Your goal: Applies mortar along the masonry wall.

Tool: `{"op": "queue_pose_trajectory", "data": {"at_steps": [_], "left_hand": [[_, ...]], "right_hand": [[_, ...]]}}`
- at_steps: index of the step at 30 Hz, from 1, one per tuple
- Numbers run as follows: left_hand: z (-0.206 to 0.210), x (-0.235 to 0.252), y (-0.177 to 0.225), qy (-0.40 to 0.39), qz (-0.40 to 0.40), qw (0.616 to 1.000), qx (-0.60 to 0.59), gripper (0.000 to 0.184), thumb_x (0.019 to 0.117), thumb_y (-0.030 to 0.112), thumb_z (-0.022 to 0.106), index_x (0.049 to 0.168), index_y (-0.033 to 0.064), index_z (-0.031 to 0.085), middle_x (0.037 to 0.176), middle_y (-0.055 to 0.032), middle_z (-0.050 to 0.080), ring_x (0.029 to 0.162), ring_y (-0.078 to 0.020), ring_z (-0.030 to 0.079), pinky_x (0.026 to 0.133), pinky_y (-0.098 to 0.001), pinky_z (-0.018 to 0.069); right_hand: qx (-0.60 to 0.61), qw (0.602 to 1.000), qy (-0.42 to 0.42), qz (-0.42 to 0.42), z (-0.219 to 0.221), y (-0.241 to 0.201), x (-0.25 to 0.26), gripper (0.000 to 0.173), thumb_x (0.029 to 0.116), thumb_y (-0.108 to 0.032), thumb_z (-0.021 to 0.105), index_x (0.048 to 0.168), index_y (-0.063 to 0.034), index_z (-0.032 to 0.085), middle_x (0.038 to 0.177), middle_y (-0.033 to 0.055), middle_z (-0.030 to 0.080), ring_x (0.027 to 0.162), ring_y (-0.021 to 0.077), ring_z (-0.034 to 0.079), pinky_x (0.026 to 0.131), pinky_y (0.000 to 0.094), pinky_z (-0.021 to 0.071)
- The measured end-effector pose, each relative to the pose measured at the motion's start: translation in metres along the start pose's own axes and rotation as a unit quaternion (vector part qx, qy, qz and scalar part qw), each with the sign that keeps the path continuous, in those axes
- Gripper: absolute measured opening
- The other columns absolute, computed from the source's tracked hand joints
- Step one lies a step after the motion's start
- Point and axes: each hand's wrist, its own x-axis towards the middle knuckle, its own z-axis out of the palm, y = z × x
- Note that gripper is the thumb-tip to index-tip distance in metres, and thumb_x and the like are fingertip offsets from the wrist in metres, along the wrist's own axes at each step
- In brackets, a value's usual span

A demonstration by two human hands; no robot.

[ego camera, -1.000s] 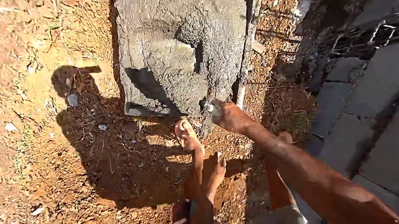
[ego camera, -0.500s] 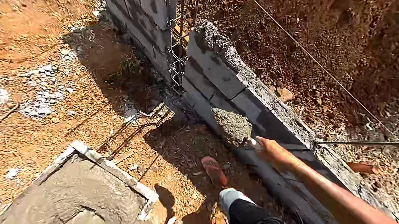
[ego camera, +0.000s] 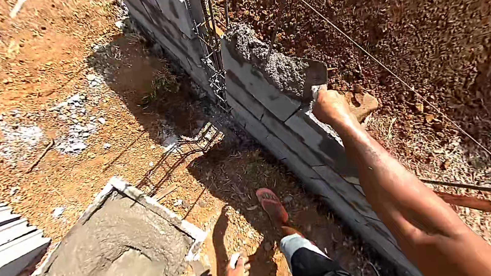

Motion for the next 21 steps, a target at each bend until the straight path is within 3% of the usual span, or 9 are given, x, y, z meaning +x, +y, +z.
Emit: {"op": "queue_pose_trajectory", "data": {"at_steps": [7,12,16,19,21], "left_hand": [[-0.035,-0.009,-0.069,0.015,-0.06,0.997,-0.052,0.034,0.1086,0.016,0.049,0.138,0.0012,0.057,0.116,-0.0231,0.069,0.096,-0.0329,0.071,0.082,-0.0491,0.0593],[-0.054,-0.001,-0.072,0.036,-0.059,0.997,-0.031,0.035,0.1087,0.019,0.05,0.136,-0.0002,0.058,0.118,-0.0234,0.069,0.1,-0.0333,0.07,0.087,-0.0503,0.0575],[-0.04,0.017,0.003,0.06,0.029,0.996,0.053,0.034,0.1064,0.016,0.052,0.134,-0.0006,0.061,0.122,-0.0238,0.069,0.107,-0.0361,0.069,0.094,-0.054,0.056],[0.013,0.008,0.118,0.026,0.15,0.986,0.067,0.034,0.1058,0.014,0.049,0.135,0.0014,0.062,0.125,-0.0207,0.068,0.11,-0.0318,0.069,0.097,-0.051,0.0562],[0.064,-0.008,0.208,-0.019,0.223,0.975,0.015,0.036,0.1069,0.012,0.046,0.138,-0.0012,0.058,0.126,-0.0206,0.067,0.111,-0.0293,0.069,0.096,-0.0466,0.0566]], "right_hand": [[0.093,0.989,0.111,0.034,0.058,0.023,-0.033,0.055,0.0971,-0.016,0.064,0.147,-0.0025,0.047,0.139,0.0328,0.054,0.117,0.0535,0.06,0.091,0.0715,0.0489],[0.095,0.985,0.14,0.02,0.065,0.034,-0.047,0.058,0.0994,-0.017,0.062,0.153,-0.005,0.044,0.142,0.0299,0.054,0.122,0.0483,0.06,0.099,0.0651,0.0486],[0.155,0.971,0.183,-0.001,0.034,0.042,-0.055,0.06,0.0962,-0.016,0.07,0.151,-0.0054,0.046,0.132,0.0299,0.06,0.12,0.048,0.061,0.102,0.0657,0.0464],[0.132,0.983,0.126,0.039,0.006,0.066,-0.047,0.055,0.0971,-0.019,0.07,0.146,-0.0071,0.05,0.123,0.0294,0.066,0.115,0.0499,0.063,0.097,0.0694,0.0474],[0.115,0.989,0.062,0.065,-0.009,0.078,-0.034,0.049,0.0995,-0.021,0.066,0.144,-0.0041,0.052,0.123,0.0308,0.065,0.116,0.0508,0.062,0.098,0.0701,0.0463]]}}
